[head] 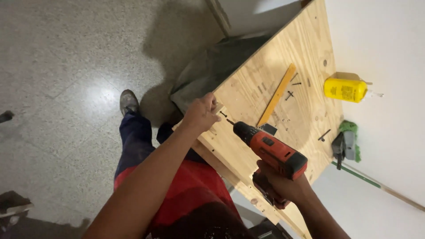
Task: Assembling wooden structures by applying glue, positioning pieces, and using a power drill to drive screws.
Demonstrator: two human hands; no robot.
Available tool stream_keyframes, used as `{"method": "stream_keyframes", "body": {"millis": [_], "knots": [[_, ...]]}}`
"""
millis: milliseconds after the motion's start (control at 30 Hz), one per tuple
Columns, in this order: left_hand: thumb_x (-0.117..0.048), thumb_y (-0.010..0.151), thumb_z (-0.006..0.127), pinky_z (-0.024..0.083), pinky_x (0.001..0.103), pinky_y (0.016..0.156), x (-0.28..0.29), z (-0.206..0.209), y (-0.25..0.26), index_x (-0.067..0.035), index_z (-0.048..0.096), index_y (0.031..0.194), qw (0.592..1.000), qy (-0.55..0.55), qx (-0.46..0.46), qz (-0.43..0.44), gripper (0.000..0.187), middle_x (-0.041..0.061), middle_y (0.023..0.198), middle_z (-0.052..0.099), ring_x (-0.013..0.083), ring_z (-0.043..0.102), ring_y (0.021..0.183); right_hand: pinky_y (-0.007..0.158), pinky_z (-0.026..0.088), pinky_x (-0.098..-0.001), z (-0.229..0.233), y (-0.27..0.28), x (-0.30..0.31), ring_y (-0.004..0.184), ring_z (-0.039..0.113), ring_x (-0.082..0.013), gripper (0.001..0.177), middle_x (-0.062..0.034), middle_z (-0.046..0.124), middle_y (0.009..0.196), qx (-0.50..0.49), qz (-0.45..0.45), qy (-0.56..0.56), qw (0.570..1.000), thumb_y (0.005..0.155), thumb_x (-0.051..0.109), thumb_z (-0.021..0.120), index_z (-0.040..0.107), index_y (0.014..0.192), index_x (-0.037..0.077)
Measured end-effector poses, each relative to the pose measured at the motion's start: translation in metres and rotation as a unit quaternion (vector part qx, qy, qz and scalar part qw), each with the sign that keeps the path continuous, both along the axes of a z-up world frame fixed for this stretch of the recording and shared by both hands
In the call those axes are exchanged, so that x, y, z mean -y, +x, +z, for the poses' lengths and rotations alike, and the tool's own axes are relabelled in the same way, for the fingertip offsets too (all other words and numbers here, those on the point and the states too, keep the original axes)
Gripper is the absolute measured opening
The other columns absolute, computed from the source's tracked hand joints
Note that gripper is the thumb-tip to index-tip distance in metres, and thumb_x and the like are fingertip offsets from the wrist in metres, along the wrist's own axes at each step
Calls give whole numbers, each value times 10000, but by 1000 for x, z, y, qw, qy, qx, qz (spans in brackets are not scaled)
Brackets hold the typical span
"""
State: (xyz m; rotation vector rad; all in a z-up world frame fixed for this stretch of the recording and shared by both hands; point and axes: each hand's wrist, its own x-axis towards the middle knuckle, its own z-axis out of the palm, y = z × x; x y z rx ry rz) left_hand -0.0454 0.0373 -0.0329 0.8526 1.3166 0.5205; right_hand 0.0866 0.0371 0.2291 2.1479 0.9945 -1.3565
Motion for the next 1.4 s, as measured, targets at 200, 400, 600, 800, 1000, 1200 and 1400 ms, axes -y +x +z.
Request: {"method": "stream_keyframes", "body": {"millis": [200,400,600,800,1000,1200,1400], "knots": [[-219,863,818,486,415,698,-1,1,-4,-132,468,1009,1000,13,-3,-1,388,65,1030,643,237,654,881,248,302,-333,1,-6,-4,226,410,-269,618,-188,420,340,-19,10,-11,1000,1045,143,436,428,457,-47],[-199,834,817,513,395,665,-2,2,-6,-137,499,1000,1000,-7,18,15,364,51,1004,670,219,672,864,300,400,-397,-8,-12,-5,297,456,-304,461,-216,475,424,108,-1,-2,994,1039,208,566,504,658,-43],[-157,843,817,479,371,661,0,4,-9,-130,471,963,998,-14,46,42,368,44,966,599,188,607,836,264,302,-359,-2,-31,-11,261,400,-275,583,-211,434,362,41,13,-16,999,1007,147,456,420,462,-58],[-158,785,856,509,350,570,4,-28,13,-124,526,988,998,51,-11,36,390,36,916,650,195,654,763,267,335,-375,-6,-28,-9,287,432,-281,450,-203,447,404,80,14,-5,997,1005,156,489,448,589,-11],[-178,749,911,589,354,551,8,-36,19,-107,555,1037,990,119,-77,26,464,96,944,746,267,765,787,259,351,-359,-11,-16,-15,297,470,-276,378,-184,469,430,48,25,-38,998,1021,151,495,503,683,-18],[-166,785,875,568,363,583,5,-33,16,-107,557,1063,995,79,-49,25,427,75,947,735,245,745,771,243,305,-360,-11,-29,-25,282,384,-258,431,-187,421,411,34,16,-56,998,997,120,469,441,594,-30],[-151,821,842,559,380,624,3,-23,9,-95,546,1112,999,49,-21,6,418,100,992,724,262,734,805,239,346,-374,-19,-29,-27,307,422,-269,285,-183,432,462,40,4,-85,996,976,90,457,431,708,-2]]}}
